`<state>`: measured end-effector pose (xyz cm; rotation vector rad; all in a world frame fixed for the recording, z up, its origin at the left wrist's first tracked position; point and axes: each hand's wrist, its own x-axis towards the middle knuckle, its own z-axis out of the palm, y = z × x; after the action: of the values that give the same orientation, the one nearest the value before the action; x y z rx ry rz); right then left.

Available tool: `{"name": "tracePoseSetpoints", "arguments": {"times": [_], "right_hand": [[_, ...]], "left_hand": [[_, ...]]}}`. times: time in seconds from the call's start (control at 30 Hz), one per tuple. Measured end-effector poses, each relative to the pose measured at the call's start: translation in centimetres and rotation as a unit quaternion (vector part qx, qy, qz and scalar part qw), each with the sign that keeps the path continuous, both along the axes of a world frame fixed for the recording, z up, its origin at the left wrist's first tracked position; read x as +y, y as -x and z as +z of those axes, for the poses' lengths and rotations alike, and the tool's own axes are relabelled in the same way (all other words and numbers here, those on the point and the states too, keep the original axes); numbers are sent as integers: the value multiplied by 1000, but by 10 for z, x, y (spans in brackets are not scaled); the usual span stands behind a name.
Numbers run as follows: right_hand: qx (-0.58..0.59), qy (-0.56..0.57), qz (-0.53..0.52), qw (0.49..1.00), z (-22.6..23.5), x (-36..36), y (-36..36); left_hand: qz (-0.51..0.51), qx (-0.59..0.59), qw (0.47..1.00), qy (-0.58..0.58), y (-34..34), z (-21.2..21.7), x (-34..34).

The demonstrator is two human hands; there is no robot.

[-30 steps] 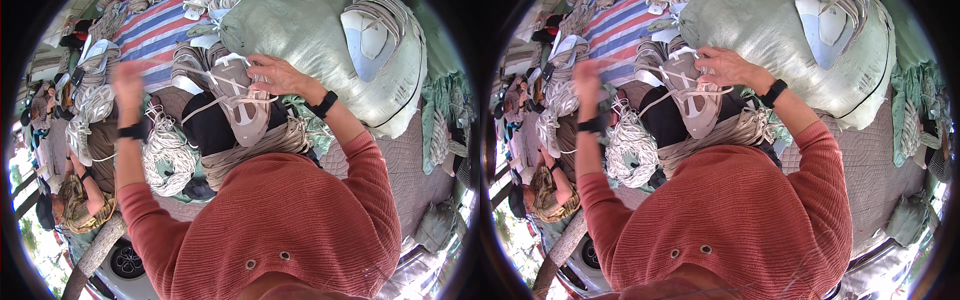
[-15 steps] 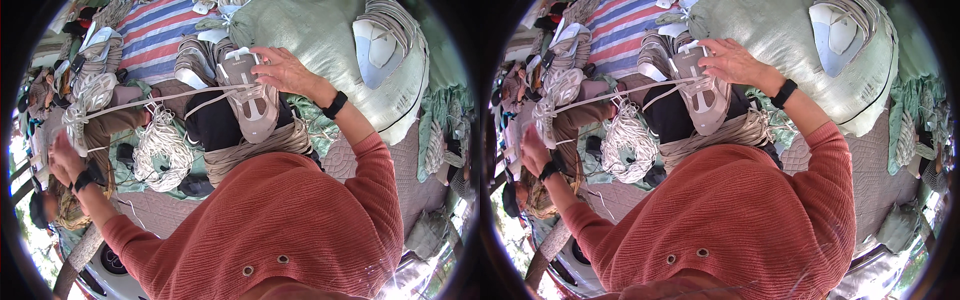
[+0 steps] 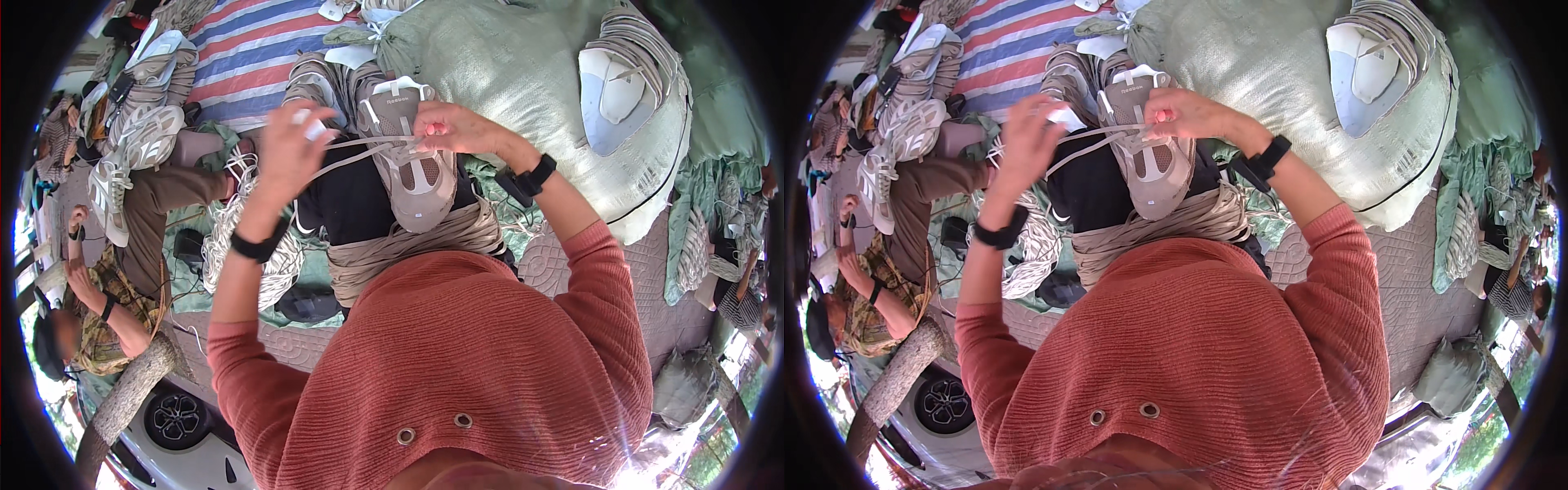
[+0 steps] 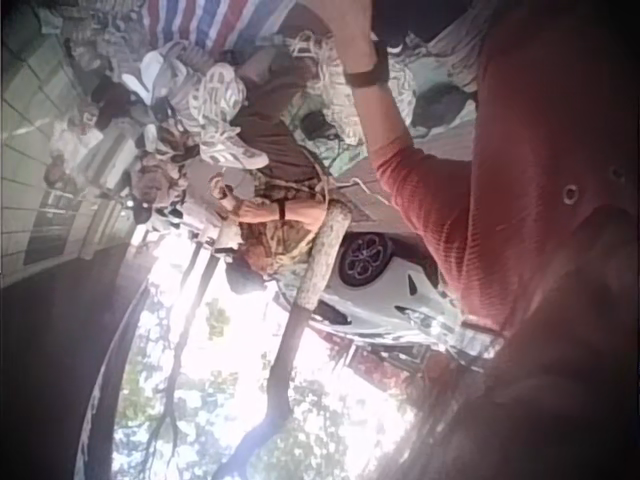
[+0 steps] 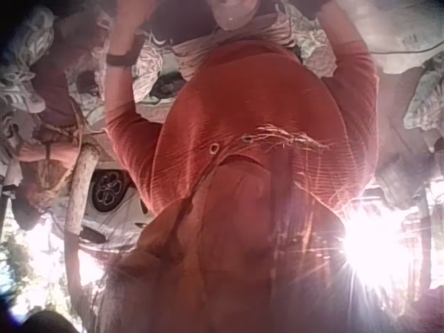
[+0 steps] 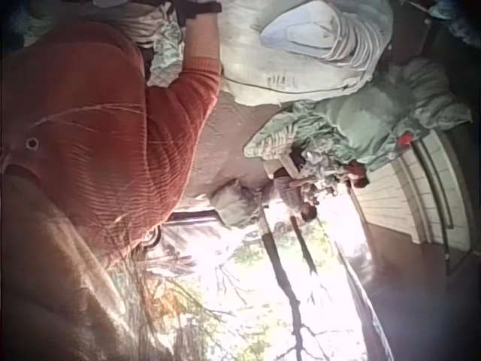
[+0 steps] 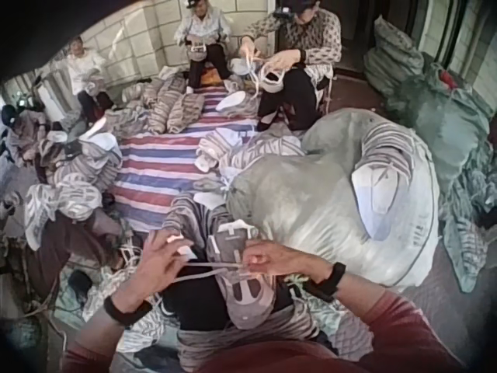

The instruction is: The person sits on a mat and repeatedly laces a beige sneaker with white laces, threading them through eyelets and pulling them tight. They handle the shoe and laces by hand, occasionally adjusting the shoe's position on their lap.

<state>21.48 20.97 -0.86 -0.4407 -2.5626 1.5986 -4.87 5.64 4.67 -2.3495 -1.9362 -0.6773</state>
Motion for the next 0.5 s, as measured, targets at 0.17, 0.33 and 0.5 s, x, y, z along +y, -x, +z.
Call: {"name": "tracePoseSetpoints", "arguments": {"times": [0.17,0.33,0.5], "right_hand": [[105,47,-147,982,-16,-29,-11],[156,242,-219,932,-28,-41,-14],[157,245,-172,941,-29,-39,-12]], "left_hand": [[-86,-6,994,65,-66,-27,29],[-180,68,979,65,-57,-37,50],[-185,111,975,52,-21,-14,52]]}}
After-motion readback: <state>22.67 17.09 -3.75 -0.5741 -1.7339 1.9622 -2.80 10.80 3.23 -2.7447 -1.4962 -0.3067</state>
